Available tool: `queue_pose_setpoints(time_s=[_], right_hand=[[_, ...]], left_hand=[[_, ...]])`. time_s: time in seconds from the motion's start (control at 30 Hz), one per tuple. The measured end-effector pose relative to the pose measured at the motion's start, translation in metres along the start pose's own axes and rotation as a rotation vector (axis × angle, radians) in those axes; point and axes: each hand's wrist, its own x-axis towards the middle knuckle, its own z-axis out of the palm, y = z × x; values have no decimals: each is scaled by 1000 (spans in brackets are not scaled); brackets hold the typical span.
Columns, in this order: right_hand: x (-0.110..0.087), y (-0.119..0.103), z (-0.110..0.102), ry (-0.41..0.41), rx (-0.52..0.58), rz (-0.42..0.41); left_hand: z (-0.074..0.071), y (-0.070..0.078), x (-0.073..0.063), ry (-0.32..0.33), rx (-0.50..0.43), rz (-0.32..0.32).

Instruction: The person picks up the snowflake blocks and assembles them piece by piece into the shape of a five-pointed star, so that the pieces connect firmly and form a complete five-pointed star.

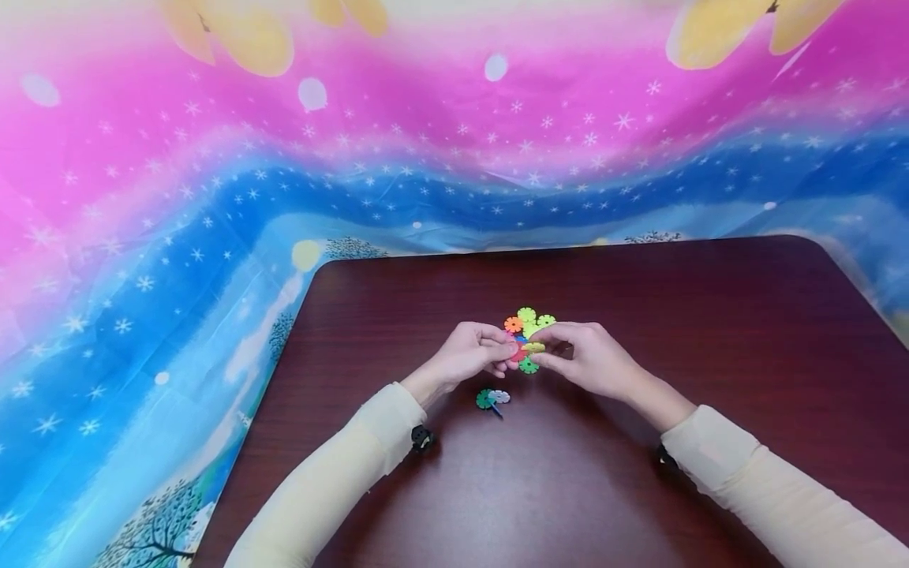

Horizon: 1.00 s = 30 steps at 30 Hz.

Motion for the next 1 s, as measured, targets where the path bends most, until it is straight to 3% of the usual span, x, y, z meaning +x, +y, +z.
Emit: queue_pose_setpoints(time_s=[0.23, 0.47, 0.6, 0.73, 0.83, 1.0], right_hand=[[5, 23, -10, -69, -1, 104], [6, 62, -30, -177, -209, 311], [9, 69, -27, -254, -286, 324], [12, 69, -19, -270, -345, 302], [13, 69, -16, -276, -314, 313], [14, 68, -16, -292, -169, 348]], left_hand=[[-1, 2, -1, 5, -11, 7], [-2, 2, -1, 10, -7, 6], [-4, 2, -3, 16, 6, -6], [-5, 2, -4, 17, 1, -15], [-4, 2, -3, 20, -13, -11], [-4, 1, -4, 30, -23, -14]])
